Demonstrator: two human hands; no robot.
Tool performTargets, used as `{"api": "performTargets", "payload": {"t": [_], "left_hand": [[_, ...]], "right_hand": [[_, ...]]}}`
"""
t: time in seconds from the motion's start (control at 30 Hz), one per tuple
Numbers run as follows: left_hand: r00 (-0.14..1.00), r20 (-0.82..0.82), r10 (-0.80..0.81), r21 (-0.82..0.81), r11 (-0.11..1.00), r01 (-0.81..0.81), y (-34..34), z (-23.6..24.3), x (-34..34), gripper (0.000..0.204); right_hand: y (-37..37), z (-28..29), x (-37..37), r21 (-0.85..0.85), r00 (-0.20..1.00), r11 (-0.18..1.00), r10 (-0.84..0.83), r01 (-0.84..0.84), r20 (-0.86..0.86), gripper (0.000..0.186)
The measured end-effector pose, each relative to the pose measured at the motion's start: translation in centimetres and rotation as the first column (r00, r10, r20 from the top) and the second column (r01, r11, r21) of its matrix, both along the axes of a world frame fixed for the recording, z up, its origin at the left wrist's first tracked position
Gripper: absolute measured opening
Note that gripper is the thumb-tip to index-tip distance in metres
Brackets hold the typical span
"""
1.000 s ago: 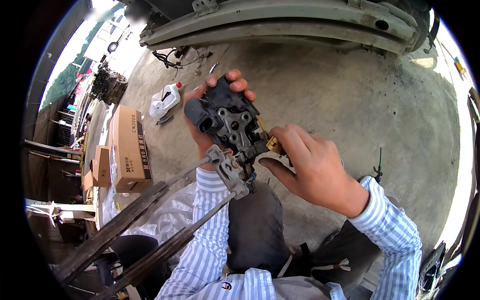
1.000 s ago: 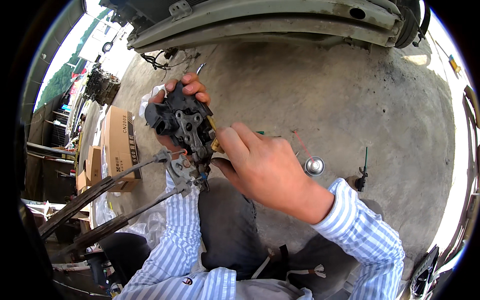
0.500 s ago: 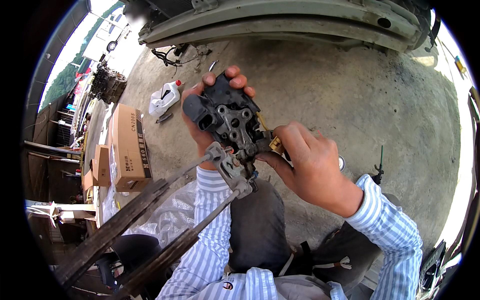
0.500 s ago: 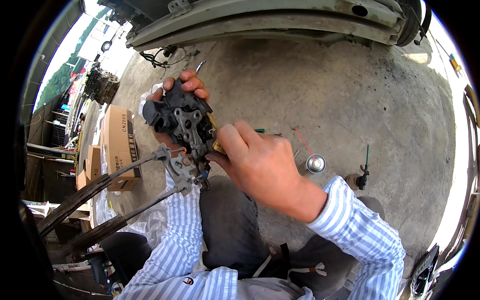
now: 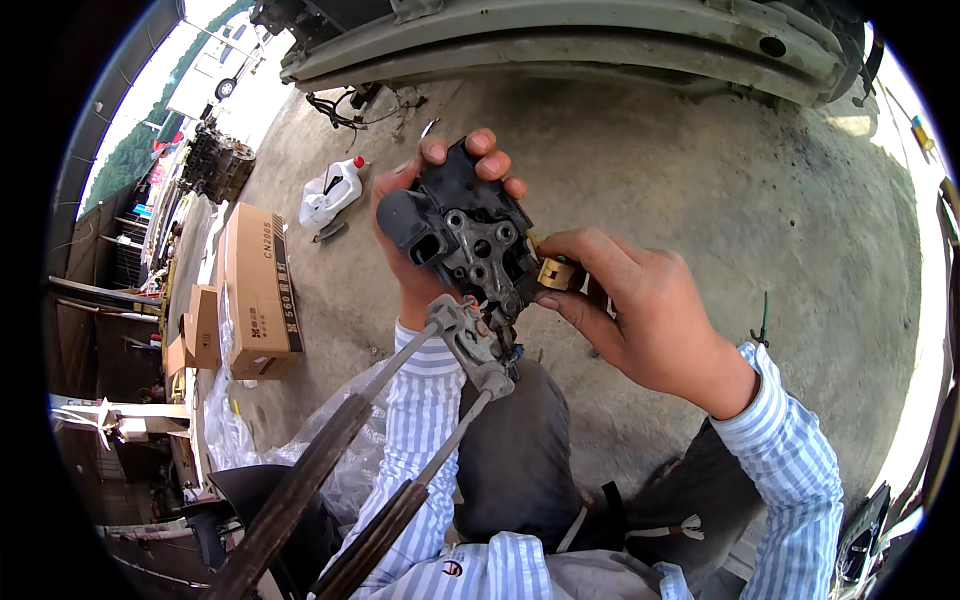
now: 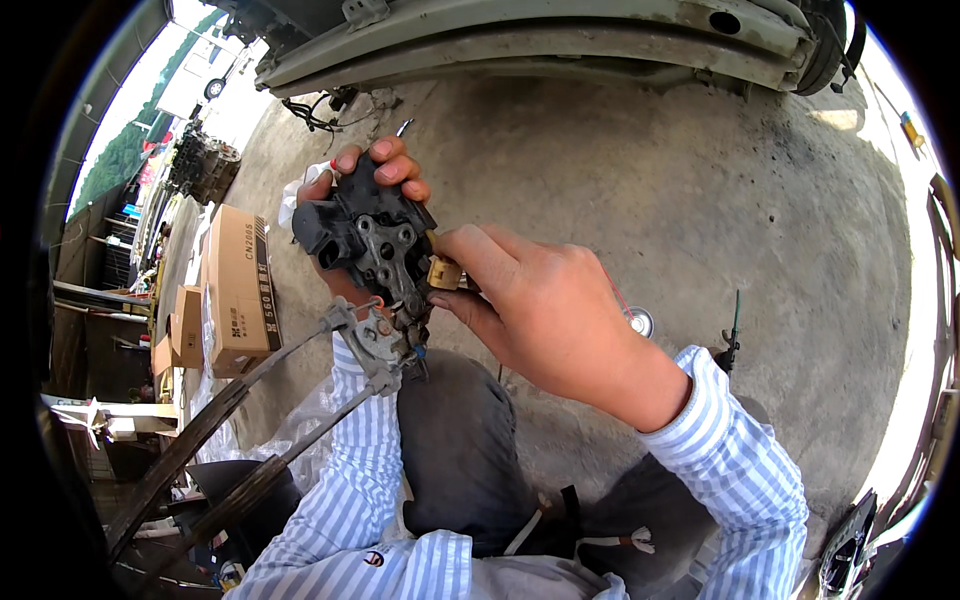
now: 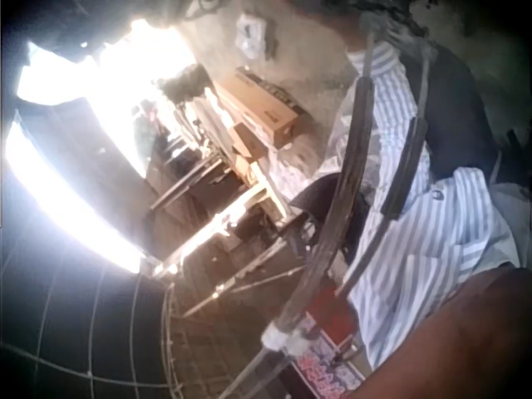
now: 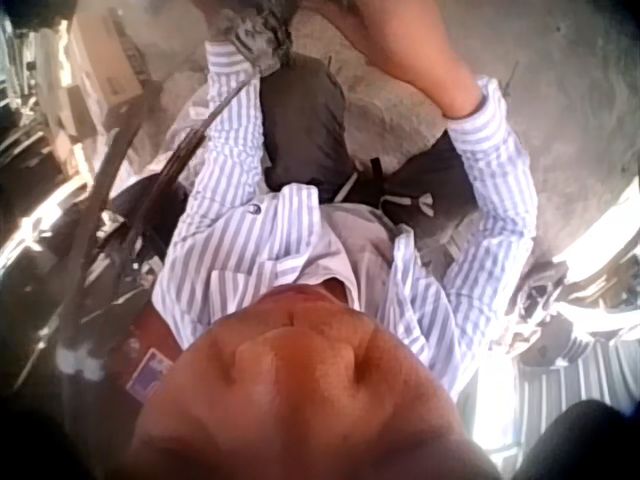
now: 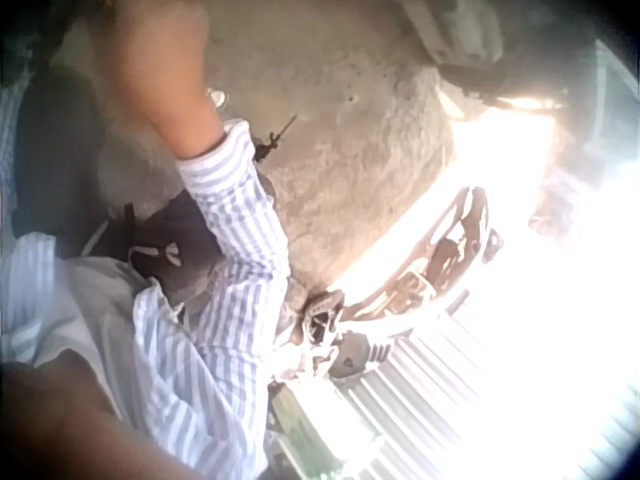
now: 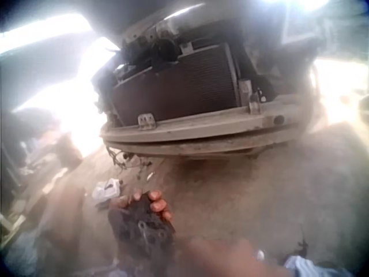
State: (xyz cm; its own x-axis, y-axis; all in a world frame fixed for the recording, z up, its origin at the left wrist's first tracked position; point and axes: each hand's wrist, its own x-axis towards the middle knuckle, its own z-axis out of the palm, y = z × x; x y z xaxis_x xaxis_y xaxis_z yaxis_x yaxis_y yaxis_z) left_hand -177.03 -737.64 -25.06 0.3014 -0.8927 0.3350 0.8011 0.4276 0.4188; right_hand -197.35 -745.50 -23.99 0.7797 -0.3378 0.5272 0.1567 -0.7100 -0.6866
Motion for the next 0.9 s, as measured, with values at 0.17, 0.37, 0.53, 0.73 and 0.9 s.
{"api": "performTargets", "payload": {"t": [0.17, 0.37, 0.53, 0.73, 0.9], "left_hand": [[0.999, -0.049, 0.017, 0.045, 0.999, -0.015, 0.5, -0.6, 1.7, 0.025], [0.998, -0.065, -0.013, 0.067, 0.998, 0.017, 0.0, -1.4, 1.6, 0.025], [0.993, -0.101, -0.062, 0.025, 0.998, 0.065, 0.3, -1.5, 1.3, 0.023], [0.993, -0.085, -0.077, -0.015, 0.997, 0.076, 0.8, -0.4, 0.9, 0.022], [0.997, -0.038, -0.066, -0.044, 0.997, 0.065, 1.0, -0.1, 1.0, 0.023]], "right_hand": [[-1.6, 0.2, -0.2, 0.26, 0.981, 0.965, 0.018, 0.034, -0.193, 0.031], [-0.8, -0.2, 0.4, 0.079, 1.0, 0.997, -0.006, 0.004, 0.027, 0.029], [-0.5, -0.4, 1.4, -0.055, 0.995, 0.998, -0.019, 0.024, 0.099, 0.026], [1.1, 0.8, 0.4, -0.039, 0.999, 0.999, -0.014, 0.015, 0.029, 0.025], [2.2, 0.3, 0.6, -0.122, 0.993, 0.99, -0.059, 0.071, 0.103, 0.026]]}}
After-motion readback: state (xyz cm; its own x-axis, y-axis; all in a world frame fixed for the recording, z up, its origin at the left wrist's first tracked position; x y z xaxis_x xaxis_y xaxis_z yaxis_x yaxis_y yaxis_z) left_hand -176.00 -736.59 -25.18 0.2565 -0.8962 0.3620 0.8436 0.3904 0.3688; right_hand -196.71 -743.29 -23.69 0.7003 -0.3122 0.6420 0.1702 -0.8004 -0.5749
